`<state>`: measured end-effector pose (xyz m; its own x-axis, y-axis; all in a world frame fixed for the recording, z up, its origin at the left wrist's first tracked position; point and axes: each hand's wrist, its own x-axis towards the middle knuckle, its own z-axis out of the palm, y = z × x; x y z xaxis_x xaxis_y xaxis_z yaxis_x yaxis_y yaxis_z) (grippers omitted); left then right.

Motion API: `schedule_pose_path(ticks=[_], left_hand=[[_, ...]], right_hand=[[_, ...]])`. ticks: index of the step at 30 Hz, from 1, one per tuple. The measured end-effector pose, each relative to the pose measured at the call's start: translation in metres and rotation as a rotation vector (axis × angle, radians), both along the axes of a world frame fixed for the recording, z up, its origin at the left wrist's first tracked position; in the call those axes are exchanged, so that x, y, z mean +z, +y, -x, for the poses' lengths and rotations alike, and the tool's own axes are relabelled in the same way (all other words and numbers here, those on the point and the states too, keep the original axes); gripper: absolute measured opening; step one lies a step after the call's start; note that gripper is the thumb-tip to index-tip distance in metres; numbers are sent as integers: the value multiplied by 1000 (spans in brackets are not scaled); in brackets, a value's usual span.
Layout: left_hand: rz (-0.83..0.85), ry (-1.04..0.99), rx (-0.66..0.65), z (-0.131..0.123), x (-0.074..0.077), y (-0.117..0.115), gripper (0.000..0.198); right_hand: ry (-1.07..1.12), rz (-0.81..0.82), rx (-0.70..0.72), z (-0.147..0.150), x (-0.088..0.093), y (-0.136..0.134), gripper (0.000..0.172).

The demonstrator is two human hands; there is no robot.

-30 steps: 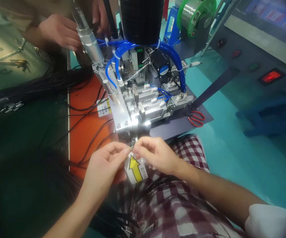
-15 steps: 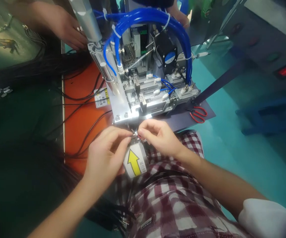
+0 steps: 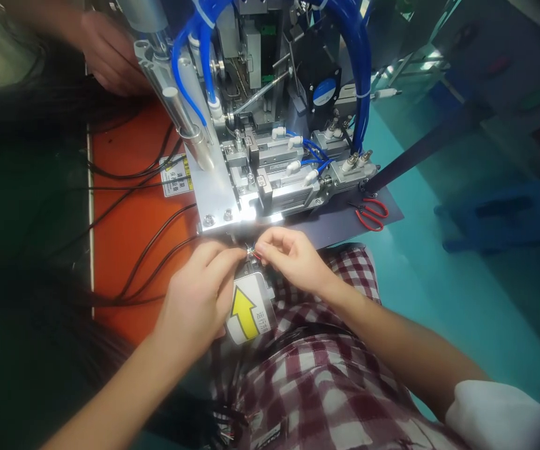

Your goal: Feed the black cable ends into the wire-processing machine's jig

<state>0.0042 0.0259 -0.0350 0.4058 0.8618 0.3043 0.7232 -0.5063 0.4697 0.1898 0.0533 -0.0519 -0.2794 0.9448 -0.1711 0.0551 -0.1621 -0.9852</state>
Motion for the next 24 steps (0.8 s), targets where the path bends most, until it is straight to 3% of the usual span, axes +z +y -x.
schedule_pose_path(ticks=[10,24], left_hand=[[-83,0,-11,3,-2,1,22],[-84,-14,-22,4,-4,1,25]], right_hand=[[1,20,-6,2,-5,-1,21],[-43,-200,-52,2,-15,-6,16]])
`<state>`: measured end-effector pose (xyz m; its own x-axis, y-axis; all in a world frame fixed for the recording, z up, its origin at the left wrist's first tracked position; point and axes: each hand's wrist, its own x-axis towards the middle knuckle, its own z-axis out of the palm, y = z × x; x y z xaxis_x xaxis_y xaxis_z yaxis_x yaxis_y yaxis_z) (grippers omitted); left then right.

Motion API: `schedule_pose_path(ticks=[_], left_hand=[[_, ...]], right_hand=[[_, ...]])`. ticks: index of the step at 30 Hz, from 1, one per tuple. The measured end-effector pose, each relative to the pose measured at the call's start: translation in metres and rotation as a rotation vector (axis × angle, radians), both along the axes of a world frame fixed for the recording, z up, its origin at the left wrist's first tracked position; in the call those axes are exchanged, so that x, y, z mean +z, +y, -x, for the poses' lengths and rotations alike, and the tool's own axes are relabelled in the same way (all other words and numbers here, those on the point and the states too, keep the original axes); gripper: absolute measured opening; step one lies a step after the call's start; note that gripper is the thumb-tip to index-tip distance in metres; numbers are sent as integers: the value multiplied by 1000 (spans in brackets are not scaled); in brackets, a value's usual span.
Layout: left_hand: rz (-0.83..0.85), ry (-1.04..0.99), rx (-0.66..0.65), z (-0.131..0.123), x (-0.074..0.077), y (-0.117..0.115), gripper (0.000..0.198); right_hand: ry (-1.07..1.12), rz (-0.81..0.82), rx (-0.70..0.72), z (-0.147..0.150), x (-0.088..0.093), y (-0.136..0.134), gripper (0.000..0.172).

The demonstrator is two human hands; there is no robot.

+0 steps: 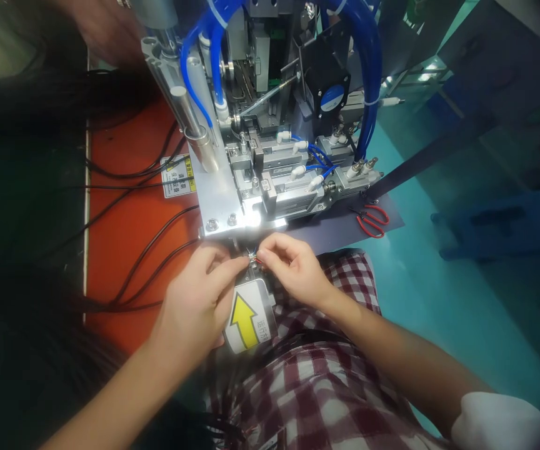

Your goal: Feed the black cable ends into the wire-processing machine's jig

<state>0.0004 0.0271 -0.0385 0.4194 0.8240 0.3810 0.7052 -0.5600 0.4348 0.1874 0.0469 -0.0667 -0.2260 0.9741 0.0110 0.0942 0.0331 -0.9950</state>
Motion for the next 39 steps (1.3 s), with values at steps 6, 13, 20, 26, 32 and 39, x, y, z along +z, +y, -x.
schedule_pose_path(ticks=[6,13,20,26,32,39], left_hand=[[-11,0,-2,-1,0,0,25],[-16,-3,3,-2,2,0,24],[6,-10,17,-1,0,-2,24],[21,-5,18,-2,1,-2,24],[26,-5,25,-2,-1,-2,25],[22,5,24,-1,1,-2,26]], right_hand=[[-39,-28,-6,-1,0,-1,16],[-5,67,10,-1,5,3,19],[32,156,30,0,10,4,21],[-9,73,10,0,4,1,17],[-39,36,-25,0,-2,-1,17],[50,127,-25,2,-1,0,17]])
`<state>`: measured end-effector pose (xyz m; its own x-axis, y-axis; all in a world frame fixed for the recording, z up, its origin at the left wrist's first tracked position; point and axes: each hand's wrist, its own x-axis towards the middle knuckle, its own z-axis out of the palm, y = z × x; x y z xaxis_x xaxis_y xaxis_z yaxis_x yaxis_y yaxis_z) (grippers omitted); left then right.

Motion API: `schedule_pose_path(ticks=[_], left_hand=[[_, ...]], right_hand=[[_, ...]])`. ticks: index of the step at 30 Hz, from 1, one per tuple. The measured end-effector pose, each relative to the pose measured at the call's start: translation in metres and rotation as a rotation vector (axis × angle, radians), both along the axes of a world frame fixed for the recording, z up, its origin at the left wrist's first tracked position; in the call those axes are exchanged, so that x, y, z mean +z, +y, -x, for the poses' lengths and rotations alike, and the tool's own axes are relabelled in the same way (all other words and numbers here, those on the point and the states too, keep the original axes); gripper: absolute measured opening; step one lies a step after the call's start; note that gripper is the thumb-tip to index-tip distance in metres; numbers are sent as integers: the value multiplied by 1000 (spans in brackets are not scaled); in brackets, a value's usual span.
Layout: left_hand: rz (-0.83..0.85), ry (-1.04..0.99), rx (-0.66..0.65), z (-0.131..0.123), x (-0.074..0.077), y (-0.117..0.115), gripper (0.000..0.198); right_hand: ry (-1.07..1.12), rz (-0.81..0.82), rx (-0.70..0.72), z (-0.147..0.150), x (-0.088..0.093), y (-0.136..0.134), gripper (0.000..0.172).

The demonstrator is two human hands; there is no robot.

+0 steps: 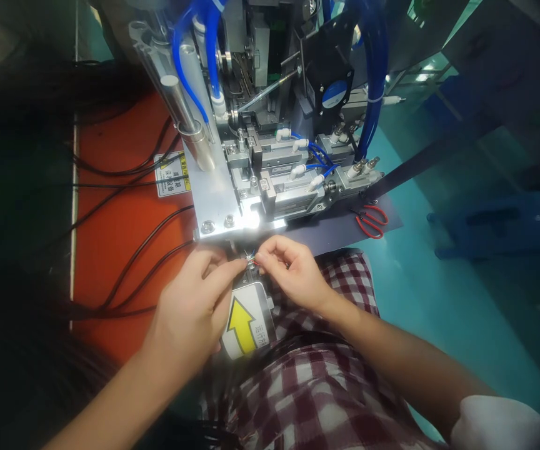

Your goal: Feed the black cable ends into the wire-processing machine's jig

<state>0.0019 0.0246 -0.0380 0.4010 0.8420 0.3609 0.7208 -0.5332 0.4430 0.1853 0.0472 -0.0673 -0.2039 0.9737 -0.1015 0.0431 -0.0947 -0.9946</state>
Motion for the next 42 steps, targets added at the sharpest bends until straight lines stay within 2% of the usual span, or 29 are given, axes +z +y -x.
schedule_pose_path(ticks=[3,8,14,17,19,25,30,35,40,42], left_hand=[[2,9,3,0,0,0,26],[-6,8,0,0,-1,1,25],[-12,18,-5,1,0,1,24],[-15,18,-7,1,-1,1,25],[-18,17,-11,1,-1,2,25],[-24,23,-15,1,-1,0,24],[-8,16,5,2,-3,0,25],[-2,10,15,2,-3,1,26],[-16,25,-14,1,-4,1,25],[-21,30,-17,1,-5,0,25]], right_hand=[[1,39,3,0,0,-1,17],[-94,-24,-31,1,-2,-3,16],[24,108,-8,0,0,-2,17],[-2,139,12,-3,3,-6,23],[-38,138,-23,-3,6,-10,24],[-54,100,-135,4,11,-16,10],[-126,34,-129,3,10,-14,9],[-92,84,-115,3,8,-11,11],[-187,-36,-127,4,7,-12,10],[-182,-33,-123,4,6,-12,11]])
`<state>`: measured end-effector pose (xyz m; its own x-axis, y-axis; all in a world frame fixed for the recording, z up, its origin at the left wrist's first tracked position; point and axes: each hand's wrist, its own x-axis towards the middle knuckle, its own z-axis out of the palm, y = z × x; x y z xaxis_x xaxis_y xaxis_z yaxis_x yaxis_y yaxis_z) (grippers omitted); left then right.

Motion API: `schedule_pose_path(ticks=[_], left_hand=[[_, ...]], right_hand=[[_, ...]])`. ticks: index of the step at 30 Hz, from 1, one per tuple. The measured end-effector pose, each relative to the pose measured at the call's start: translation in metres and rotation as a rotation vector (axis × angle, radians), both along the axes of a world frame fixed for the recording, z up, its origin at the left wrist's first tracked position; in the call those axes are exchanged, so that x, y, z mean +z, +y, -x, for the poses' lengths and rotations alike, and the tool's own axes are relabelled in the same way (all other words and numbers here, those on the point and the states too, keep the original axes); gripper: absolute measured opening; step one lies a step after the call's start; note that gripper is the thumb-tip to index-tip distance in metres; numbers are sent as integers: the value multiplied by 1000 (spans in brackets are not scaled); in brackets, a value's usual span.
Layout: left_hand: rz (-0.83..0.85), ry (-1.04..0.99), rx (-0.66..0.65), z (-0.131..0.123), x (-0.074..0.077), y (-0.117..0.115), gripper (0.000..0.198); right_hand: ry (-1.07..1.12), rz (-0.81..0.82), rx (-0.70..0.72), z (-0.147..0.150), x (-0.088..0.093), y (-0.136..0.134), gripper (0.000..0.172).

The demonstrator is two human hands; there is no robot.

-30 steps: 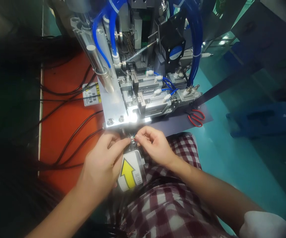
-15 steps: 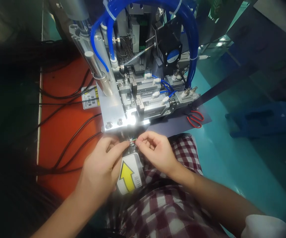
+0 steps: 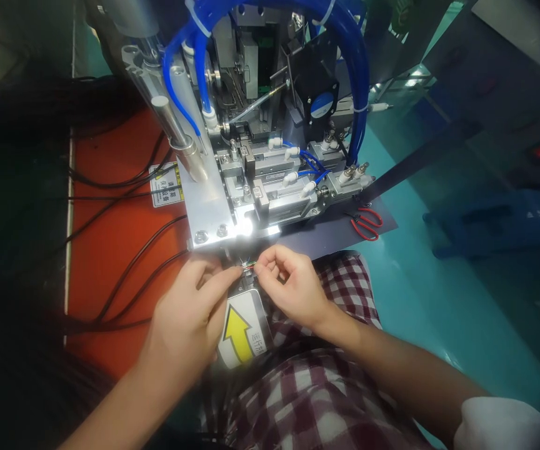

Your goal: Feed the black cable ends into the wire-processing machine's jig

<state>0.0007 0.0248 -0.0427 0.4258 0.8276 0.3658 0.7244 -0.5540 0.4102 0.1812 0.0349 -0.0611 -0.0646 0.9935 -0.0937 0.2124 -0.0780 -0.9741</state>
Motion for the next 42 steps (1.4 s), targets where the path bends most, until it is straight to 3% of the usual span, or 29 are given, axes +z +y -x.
schedule_pose_path(ticks=[3,6,8,16,20,28,39,42], left_hand=[[-6,3,3,0,1,0,24],[-3,10,-1,1,3,0,24],[-1,12,-6,1,4,0,24],[5,3,-7,-1,2,0,25],[11,1,-5,-1,3,0,26],[3,-3,-1,-1,3,0,26],[-8,-25,-9,-1,2,0,24],[-18,-13,9,-2,2,0,24]], right_hand=[[-4,-35,16,-2,-1,0,11],[-139,-250,53,-5,-1,1,9],[-174,-305,74,-6,-2,2,8],[56,38,51,-6,-5,3,9],[111,157,83,-9,-1,5,19],[170,98,29,2,0,6,16],[187,199,-70,12,2,6,17],[136,146,-74,13,2,6,15]])
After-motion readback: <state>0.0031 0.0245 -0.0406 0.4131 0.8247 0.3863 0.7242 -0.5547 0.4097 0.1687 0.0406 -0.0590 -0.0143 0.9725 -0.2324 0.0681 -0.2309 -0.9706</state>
